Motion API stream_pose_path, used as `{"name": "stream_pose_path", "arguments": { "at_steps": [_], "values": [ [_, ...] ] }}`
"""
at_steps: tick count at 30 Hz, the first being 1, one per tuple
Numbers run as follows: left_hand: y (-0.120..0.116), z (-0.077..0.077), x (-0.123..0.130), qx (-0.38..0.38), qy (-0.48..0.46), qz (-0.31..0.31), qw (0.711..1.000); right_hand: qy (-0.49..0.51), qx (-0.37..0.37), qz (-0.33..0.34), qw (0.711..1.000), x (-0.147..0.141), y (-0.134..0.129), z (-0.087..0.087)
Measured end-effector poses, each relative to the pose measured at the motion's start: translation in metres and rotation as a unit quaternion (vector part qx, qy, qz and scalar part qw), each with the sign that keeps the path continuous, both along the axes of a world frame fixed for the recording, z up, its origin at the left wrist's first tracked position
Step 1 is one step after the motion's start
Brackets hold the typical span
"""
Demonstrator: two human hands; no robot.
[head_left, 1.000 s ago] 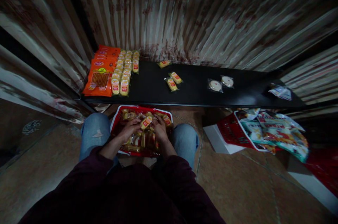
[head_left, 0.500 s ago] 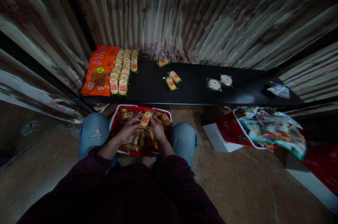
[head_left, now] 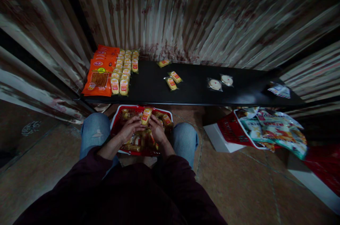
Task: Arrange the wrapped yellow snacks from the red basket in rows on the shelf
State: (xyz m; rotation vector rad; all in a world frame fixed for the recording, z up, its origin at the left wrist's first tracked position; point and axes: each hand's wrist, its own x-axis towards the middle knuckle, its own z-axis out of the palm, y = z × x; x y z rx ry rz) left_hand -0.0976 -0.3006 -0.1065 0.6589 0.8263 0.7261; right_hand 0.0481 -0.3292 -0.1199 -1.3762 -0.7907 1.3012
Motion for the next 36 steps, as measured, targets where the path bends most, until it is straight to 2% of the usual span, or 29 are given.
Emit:
{"name": "stream_pose_path", "arguments": {
  "at_steps": [4,16,21,26,31,36],
  "values": [
    [0.001,0.005,0.004,0.011,0.015,0.012,1.000,0.074,0.015,0.019,0.997,-0.001,0.001,0.008],
    [0.003,0.013,0.014,0.046,0.066,0.013,0.997,0.133,0.022,-0.049,0.990,-0.002,0.002,0.008],
    [0.000,0.016,0.021,0.091,0.132,0.043,0.986,0.106,0.039,-0.059,0.992,-0.002,0.002,0.009],
    [-0.004,0.019,0.028,0.135,0.154,0.074,0.976,0.078,0.054,-0.080,0.992,-0.002,0.000,0.017],
    [-0.005,0.021,0.029,0.132,0.155,0.063,0.977,0.060,0.073,-0.095,0.991,-0.003,-0.001,0.023],
    [-0.007,0.025,0.030,0.108,0.163,0.054,0.979,0.033,0.079,-0.096,0.992,-0.005,-0.001,0.021]
  ]
}}
